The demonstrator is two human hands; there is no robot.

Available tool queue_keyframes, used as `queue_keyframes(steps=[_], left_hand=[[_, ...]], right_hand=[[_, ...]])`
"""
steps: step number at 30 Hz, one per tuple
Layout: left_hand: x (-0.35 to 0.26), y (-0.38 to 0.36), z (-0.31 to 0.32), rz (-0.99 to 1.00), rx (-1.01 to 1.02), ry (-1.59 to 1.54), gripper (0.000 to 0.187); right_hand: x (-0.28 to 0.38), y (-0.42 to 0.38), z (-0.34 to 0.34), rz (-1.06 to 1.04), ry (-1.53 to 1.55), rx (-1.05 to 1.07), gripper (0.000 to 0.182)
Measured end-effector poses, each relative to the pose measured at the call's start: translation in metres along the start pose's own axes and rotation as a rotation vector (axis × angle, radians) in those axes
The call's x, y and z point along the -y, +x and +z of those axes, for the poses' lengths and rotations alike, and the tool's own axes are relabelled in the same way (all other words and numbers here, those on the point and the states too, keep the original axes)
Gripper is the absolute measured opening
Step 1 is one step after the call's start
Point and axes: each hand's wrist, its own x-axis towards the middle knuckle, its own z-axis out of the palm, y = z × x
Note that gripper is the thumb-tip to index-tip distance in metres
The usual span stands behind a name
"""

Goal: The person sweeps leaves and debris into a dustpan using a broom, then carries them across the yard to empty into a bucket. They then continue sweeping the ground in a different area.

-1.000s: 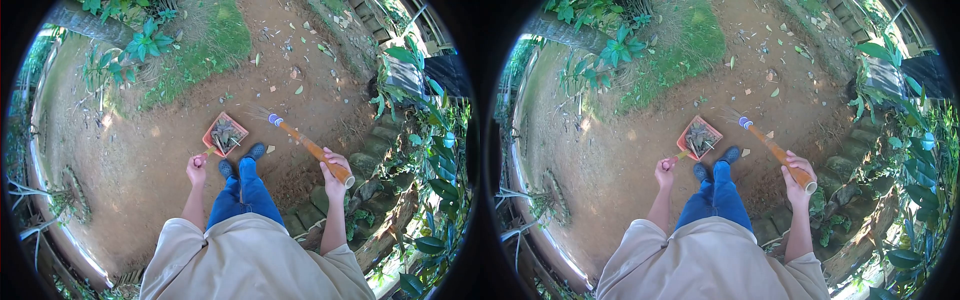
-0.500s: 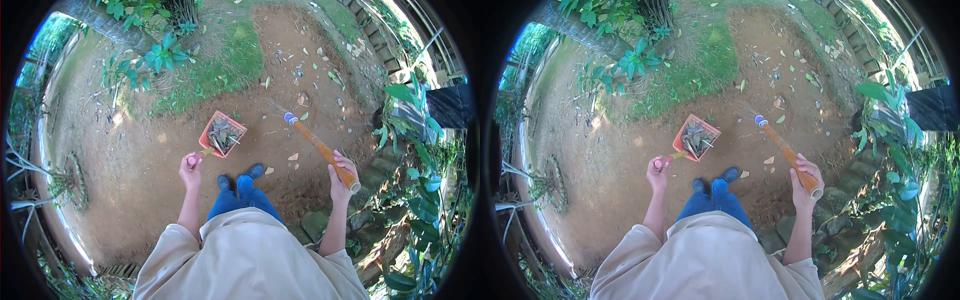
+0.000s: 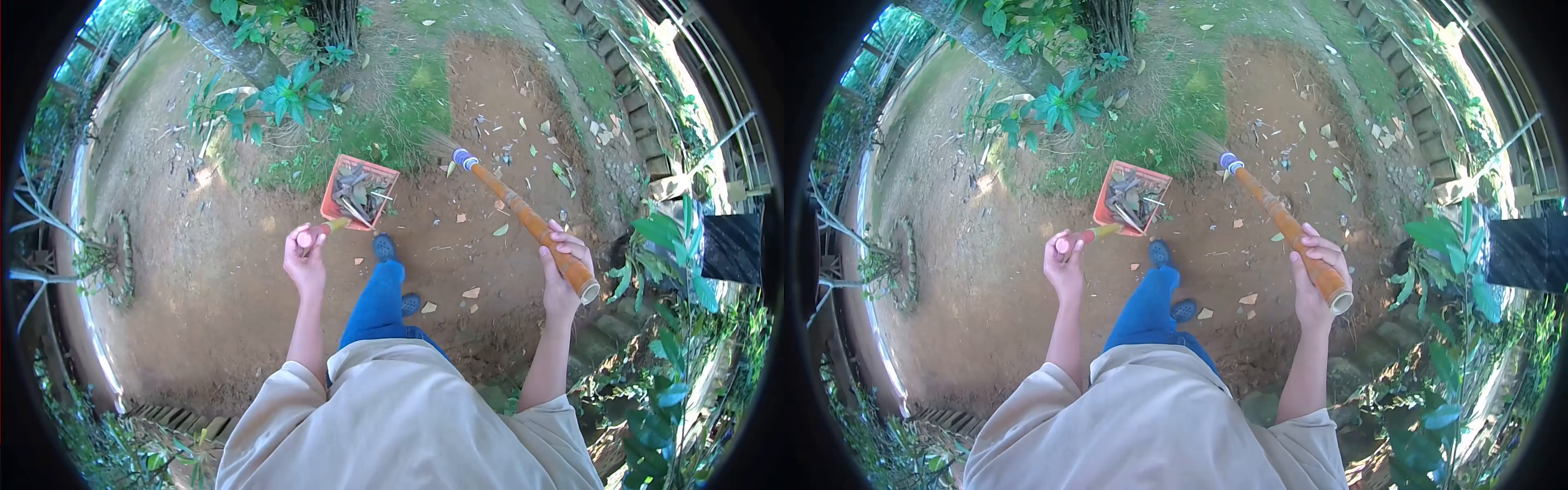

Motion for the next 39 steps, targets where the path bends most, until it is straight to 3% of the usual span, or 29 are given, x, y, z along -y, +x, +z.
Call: queue_keyframes(steps=[11,16,27,39], left_hand=[[0.014,0.07,0.082,0.069,-0.143,-0.028,0.032],[0.019,0.098,0.112,-0.04,-0.162,-0.102,0.035],[0.032,0.139,0.163,-0.048,-0.303,-0.087,0.032],[0.039,0.171,0.216,-0.109,-0.433,-0.043,0.029]], right_hand=[[-0.034,0.13,0.065,-0.041,0.078,0.134,0.027],[-0.048,0.182,0.097,-0.092,0.068,0.21,0.024],[-0.079,0.284,0.181,-0.338,0.083,0.536,0.016],[-0.137,0.38,0.245,-0.447,0.185,0.839,0.018]])
